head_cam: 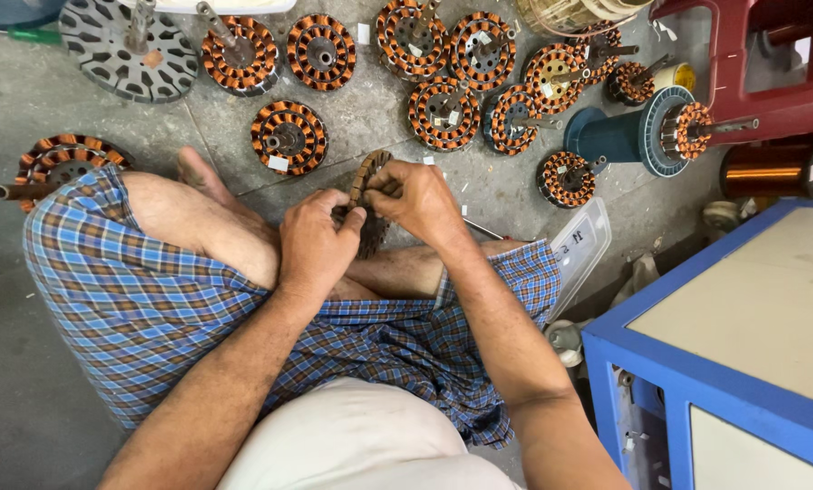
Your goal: The person sits on the floor and inserts small white rectangular pieces into the slots of a motor stator. They use pliers to adjust the copper windings and a screwdriver to press the pieces into place. The person repeats this process for multiple stators.
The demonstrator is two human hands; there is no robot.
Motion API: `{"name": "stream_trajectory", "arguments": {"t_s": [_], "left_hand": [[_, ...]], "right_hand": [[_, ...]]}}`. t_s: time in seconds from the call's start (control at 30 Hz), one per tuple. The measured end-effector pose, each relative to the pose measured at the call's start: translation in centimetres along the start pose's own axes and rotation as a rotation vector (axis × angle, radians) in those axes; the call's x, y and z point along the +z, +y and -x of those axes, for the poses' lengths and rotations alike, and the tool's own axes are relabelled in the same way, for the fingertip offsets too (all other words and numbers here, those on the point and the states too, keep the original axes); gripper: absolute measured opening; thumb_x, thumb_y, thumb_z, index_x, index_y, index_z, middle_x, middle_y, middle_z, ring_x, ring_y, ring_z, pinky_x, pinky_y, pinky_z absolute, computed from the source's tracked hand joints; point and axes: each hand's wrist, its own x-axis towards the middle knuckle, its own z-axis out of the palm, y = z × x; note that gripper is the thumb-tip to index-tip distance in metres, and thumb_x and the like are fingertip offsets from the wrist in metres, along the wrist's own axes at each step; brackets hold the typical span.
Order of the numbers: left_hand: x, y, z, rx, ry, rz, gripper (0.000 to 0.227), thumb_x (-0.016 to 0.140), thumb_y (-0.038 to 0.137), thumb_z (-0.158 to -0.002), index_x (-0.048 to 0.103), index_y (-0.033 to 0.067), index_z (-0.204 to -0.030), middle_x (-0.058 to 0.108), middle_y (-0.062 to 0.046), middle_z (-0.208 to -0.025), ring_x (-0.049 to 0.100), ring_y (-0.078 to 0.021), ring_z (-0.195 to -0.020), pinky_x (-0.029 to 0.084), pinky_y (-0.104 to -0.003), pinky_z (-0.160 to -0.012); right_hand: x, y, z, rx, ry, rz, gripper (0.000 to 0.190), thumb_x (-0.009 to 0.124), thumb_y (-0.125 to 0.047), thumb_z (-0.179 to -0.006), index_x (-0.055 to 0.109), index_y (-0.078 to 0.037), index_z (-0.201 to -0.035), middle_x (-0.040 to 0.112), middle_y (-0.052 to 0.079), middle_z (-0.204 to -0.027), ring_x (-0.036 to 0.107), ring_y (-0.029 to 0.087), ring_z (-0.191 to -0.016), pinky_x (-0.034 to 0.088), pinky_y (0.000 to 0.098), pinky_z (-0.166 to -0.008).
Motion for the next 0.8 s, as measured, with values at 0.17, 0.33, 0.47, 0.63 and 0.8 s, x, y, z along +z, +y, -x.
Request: {"name": "stream_trajectory", "arguments": {"t_s": [0.17, 0.33, 0.47, 0.63, 0.8], "left_hand": [[-0.4, 0.5, 0.0, -0.108, -0.032, 0.005, 0.022, 0.076, 0.02, -0.087, 0.073, 0.0025, -0.099, 0.075, -0.017, -0.089, 0.072, -0.0297, -0.075, 0.055, -0.042, -0.075], [0.4, -0.4, 0.0, 0.121, 0.073, 0.119, 0.027, 0.075, 0.014, -0.085, 0.073, 0.0029, -0.11, 0.075, -0.017, -0.094, 0.07, -0.0281, -0.074, 0.055, -0.041, -0.068], [0.1, -0.2, -0.1, -0.019, -0.016, 0.107, 0.027, 0.075, 0.016, -0.085, 0.076, 0.0082, -0.11, 0.073, -0.014, -0.08, 0.065, -0.0251, -0.058, 0.051, -0.04, -0.057], [-0.6, 0.6, -0.3, -0.119, -0.086, 0.084, 0.026, 0.075, 0.019, -0.086, 0.077, 0.011, -0.111, 0.067, -0.013, -0.061, 0.061, -0.0227, -0.051, 0.048, -0.04, -0.052], [-0.5, 0.3, -0.2, -0.123, -0.096, 0.117, 0.024, 0.074, 0.02, -0.087, 0.077, 0.0105, -0.11, 0.071, -0.01, -0.065, 0.065, -0.0175, -0.053, 0.051, -0.035, -0.054]], "right_hand": [[0.8, 1.3, 1.3, 0.017, 0.023, -0.459, 0.026, 0.079, -0.006, -0.085, 0.072, -0.001, -0.11, 0.078, 0.008, -0.092, 0.076, 0.011, -0.076, 0.064, 0.0254, -0.066], [2.5, 3.2, 1.8, -0.001, 0.116, -0.541, 0.016, 0.077, -0.004, -0.09, 0.076, 0.003, -0.105, 0.08, 0.008, -0.091, 0.076, 0.01, -0.077, 0.064, 0.0238, -0.069], [2.5, 3.5, 1.3, -0.017, 0.135, -0.444, 0.013, 0.079, -0.004, -0.089, 0.078, 0.001, -0.101, 0.08, 0.007, -0.087, 0.074, 0.009, -0.073, 0.062, 0.023, -0.066], [2.5, 3.5, 1.1, -0.034, 0.138, -0.427, 0.011, 0.082, -0.004, -0.086, 0.079, 0.002, -0.095, 0.078, 0.006, -0.082, 0.072, 0.008, -0.07, 0.061, 0.0229, -0.063], [2.7, 3.5, 0.4, -0.041, 0.1, -0.452, 0.009, 0.081, -0.003, -0.086, 0.079, 0.002, -0.094, 0.076, 0.005, -0.081, 0.071, 0.009, -0.068, 0.06, 0.0233, -0.06]]}}
